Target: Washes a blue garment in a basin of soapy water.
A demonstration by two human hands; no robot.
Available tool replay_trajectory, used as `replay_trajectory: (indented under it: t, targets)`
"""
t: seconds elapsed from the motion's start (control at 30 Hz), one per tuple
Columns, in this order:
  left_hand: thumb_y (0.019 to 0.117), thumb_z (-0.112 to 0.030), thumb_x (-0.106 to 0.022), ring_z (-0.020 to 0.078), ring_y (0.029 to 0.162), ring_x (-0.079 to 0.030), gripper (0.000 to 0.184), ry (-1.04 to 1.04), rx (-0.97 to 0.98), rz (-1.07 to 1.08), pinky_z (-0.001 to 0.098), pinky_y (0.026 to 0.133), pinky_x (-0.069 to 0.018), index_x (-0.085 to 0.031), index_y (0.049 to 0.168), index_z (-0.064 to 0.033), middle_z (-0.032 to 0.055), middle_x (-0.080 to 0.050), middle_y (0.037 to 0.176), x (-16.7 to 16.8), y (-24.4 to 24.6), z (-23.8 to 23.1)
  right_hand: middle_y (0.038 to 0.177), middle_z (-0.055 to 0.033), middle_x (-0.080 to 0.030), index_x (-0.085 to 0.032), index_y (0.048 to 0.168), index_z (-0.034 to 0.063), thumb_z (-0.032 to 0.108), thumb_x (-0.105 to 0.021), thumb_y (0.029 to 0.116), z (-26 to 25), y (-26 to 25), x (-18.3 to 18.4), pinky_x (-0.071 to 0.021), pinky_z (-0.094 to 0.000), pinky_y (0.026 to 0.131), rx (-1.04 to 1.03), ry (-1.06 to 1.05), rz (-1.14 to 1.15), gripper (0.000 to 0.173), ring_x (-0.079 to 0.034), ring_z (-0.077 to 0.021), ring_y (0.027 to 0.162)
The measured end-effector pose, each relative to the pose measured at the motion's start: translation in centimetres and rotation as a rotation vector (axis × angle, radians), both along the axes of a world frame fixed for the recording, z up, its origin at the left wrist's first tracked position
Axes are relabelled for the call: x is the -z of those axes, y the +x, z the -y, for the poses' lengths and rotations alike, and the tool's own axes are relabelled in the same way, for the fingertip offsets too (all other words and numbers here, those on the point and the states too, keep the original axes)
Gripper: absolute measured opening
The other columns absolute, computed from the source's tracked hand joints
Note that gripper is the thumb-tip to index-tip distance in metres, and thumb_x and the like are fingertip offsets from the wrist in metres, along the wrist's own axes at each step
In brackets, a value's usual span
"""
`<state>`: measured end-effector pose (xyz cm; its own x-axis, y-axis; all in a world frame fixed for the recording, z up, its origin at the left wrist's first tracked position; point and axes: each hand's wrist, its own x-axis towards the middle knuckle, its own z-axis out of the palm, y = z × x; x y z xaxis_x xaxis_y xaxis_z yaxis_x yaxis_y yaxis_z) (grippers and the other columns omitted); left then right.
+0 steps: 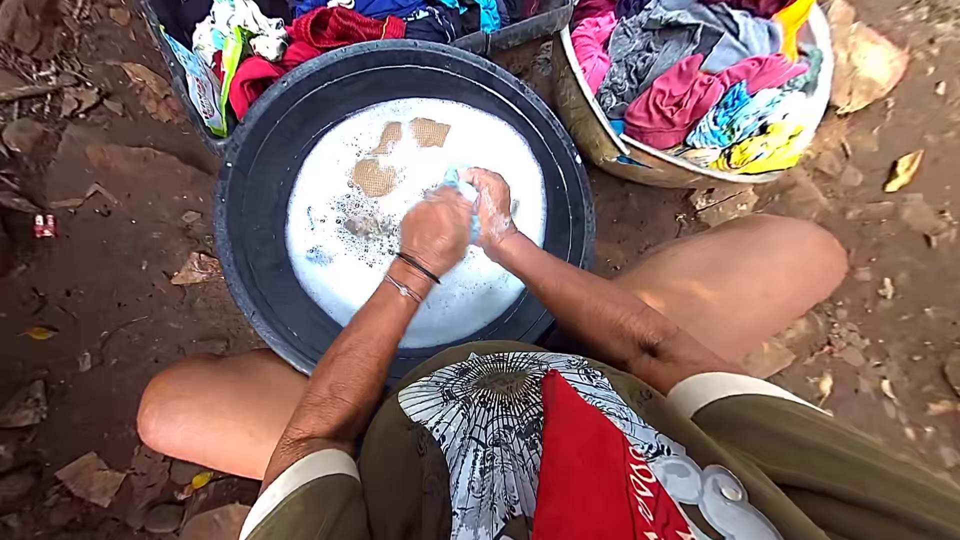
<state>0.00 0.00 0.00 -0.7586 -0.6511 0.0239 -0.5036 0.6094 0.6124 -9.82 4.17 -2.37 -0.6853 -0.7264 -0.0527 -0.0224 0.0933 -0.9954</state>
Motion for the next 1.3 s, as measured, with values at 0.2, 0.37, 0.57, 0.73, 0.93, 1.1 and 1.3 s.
replay_trajectory:
  t: [0.2, 0.37, 0.57, 0.73, 0.93, 1.1, 1.3]
  targets:
    - [0.1119, -0.026, -0.028, 0.0506, 0.108, -0.068, 0.052, 0.105, -0.071, 0.329, 0.0667, 0.089, -0.0502, -0.064, 0.113, 0.0115, 0.0334, -0.069, 0.109, -0.3, -0.2, 3.6, 0.074, 0.0047, -0.060, -0.059, 0.082, 0.0132, 0.013, -0.044, 0.0981, -1.4, 1.6, -1.4, -0.0540, -0.0270, 0.067, 0.011, -0.069, 0.421, 0.022, -0.060, -0.0051, 0.069]
    - [0.1113, -0.035, -0.035, 0.0492, 0.110, -0.066, 0.054, 0.095, -0.329, 0.222, 0.0655, 0.095, -0.0488, -0.059, 0.122, 0.0125, 0.0339, -0.068, 0.110, -0.9, 1.4, 8.9, 0.085, 0.0009, -0.061, -0.062, 0.102, 0.0040, 0.017, -0.044, 0.1074, -2.1, -1.7, -2.6, -0.0539, -0.0295, 0.077, -0.171, 0.179, 0.298, 0.024, -0.061, -0.0063, 0.078]
    - [0.1075, -0.041, -0.041, 0.0304, 0.102, -0.063, 0.054, 0.086, -0.608, -0.006, 0.0513, 0.094, -0.0463, -0.064, 0.106, 0.0076, 0.0220, -0.066, 0.103, -3.3, 3.7, 16.2, 0.086, 0.0116, -0.070, -0.067, 0.091, 0.0197, 0.015, -0.030, 0.1075, -5.8, -9.4, -9.6, -0.0577, -0.0223, 0.079, -0.373, -0.275, 0.083, 0.041, -0.067, 0.0015, 0.084]
    - [0.1090, -0.035, -0.043, 0.0306, 0.114, -0.062, 0.052, 0.221, -0.631, -0.157, 0.0487, 0.100, -0.0473, -0.063, 0.117, 0.0123, 0.0264, -0.065, 0.118, -3.4, 1.7, 17.1, 0.129, -0.0063, -0.063, -0.046, 0.144, 0.0086, 0.051, 0.003, 0.1074, -3.6, -4.9, -1.8, -0.0537, -0.0410, 0.099, 0.048, -0.155, 0.581, 0.075, -0.061, -0.0140, 0.118]
    - [0.0938, -0.001, -0.054, 0.0154, 0.081, -0.058, 0.007, 0.609, -0.763, -0.505, 0.0366, 0.074, -0.0522, -0.061, 0.091, -0.0023, 0.0069, -0.059, 0.087, -0.1, 1.7, 16.9, 0.091, -0.0057, -0.073, -0.067, 0.100, 0.0087, 0.058, -0.002, 0.1052, -2.4, -2.5, -1.4, -0.0588, -0.0411, 0.084, -0.016, -0.282, 0.774, 0.082, -0.070, -0.0163, 0.091]
    - [0.0969, 0.001, -0.054, 0.0266, 0.113, -0.062, 0.051, 0.727, -0.583, -0.613, 0.0416, 0.091, -0.0565, -0.040, 0.146, 0.0054, 0.0229, -0.053, 0.138, 1.2, 2.1, 15.4, 0.118, -0.0109, -0.067, -0.052, 0.136, 0.0087, 0.064, -0.007, 0.1040, -1.6, -2.6, 2.0, -0.0562, -0.0460, 0.091, 0.084, -0.244, 0.908, 0.079, -0.065, -0.0219, 0.108]
    - [0.0763, 0.001, -0.066, 0.0141, 0.097, -0.066, 0.046, 0.721, 0.120, -0.234, 0.0351, 0.087, -0.0562, -0.060, 0.122, 0.0067, 0.0137, -0.068, 0.111, 5.0, 3.6, 7.4, 0.097, -0.0081, -0.072, -0.064, 0.109, 0.0097, 0.068, -0.009, 0.1020, -0.5, -2.4, -4.4, -0.0596, -0.0415, 0.084, -0.002, -0.492, 0.969, 0.080, -0.070, -0.0188, 0.093]
